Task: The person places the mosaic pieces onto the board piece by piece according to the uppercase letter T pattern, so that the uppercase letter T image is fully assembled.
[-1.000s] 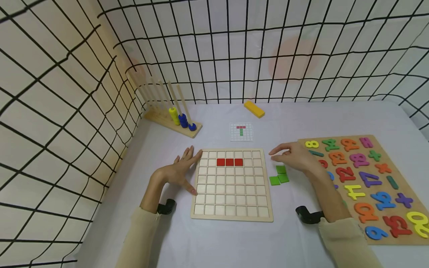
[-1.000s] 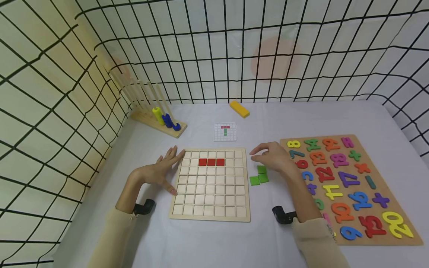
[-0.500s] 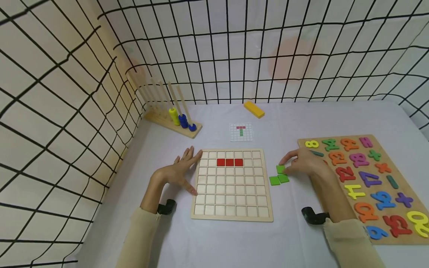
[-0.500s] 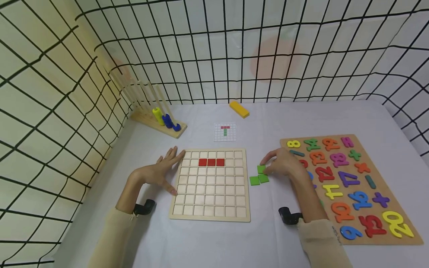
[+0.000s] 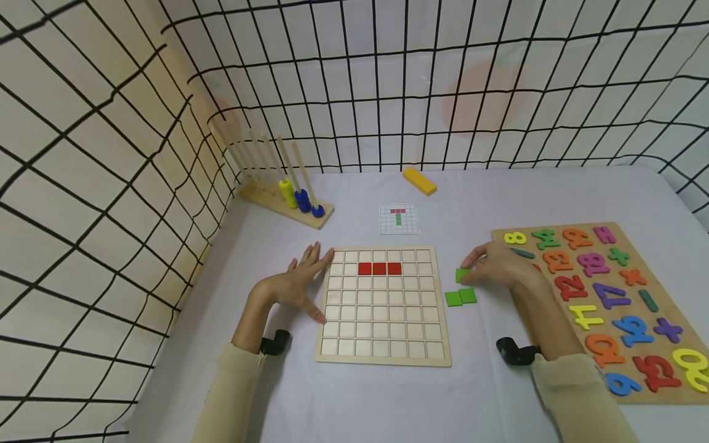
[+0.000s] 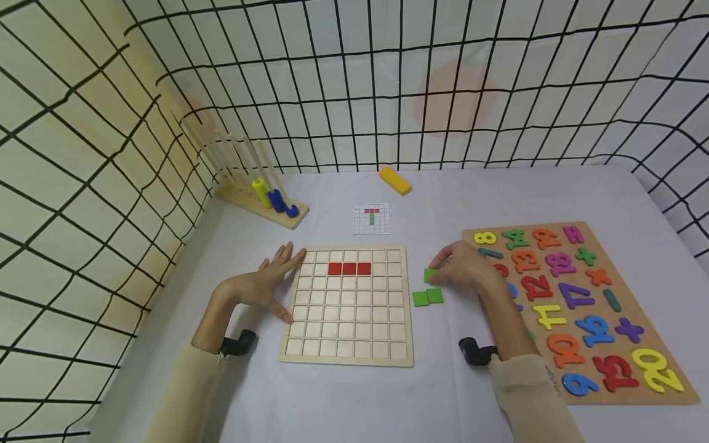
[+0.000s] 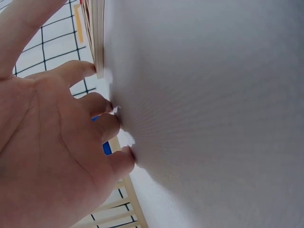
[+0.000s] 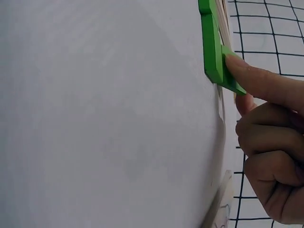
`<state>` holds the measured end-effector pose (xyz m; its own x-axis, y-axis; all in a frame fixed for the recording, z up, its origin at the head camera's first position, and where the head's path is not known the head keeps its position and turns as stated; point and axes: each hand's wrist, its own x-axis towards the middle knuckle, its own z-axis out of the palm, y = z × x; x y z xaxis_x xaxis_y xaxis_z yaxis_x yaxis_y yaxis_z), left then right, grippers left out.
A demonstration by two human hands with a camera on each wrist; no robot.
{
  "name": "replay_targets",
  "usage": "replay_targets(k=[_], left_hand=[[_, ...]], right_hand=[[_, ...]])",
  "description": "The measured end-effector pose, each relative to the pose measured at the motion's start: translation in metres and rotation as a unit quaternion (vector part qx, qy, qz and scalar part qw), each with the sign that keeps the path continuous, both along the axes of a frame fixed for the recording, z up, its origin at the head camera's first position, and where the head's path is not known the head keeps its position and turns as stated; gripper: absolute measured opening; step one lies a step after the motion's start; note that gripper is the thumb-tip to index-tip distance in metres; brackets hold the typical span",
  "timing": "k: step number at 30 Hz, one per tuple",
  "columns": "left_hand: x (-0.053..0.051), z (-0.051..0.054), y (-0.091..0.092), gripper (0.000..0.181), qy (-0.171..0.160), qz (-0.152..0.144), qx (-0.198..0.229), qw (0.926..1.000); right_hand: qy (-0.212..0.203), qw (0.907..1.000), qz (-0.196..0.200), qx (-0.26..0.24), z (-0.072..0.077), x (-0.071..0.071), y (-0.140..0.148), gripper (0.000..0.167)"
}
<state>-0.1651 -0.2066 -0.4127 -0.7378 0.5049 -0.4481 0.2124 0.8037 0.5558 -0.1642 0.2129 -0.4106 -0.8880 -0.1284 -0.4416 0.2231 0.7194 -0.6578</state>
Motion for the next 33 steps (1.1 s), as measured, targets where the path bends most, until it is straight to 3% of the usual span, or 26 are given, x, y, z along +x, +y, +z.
replay_targets(k=[5, 13, 23, 33], left_hand=[[-0.0004, -0.0001, 0.0014, 0.144, 0.001, -0.004, 0.001, 1.0], [-0.0002, 0.0006, 0.0018, 0.144, 0.0, 0.0, 0.0, 1.0], [0.0, 0.0012, 0.0002, 0.144, -0.002, 0.0, -0.001, 1.0], [0.0019, 0.0037, 0.0003, 0.144, -0.001, 0.001, 0.002, 1.0]], right_hand=[[0.015, 0.9993, -0.027, -0.02, -0.003, -0.0024, -0.0018, 0.037], [0.004, 0.9998, -0.019, 0.003, -0.0072, -0.0054, 0.0019, 0.041], [0.005, 0.9997, -0.024, -0.004, -0.0062, -0.0044, 0.004, 0.043], [0.05, 0.9988, -0.004, 0.002, -0.0033, -0.0043, 0.0009, 0.039]])
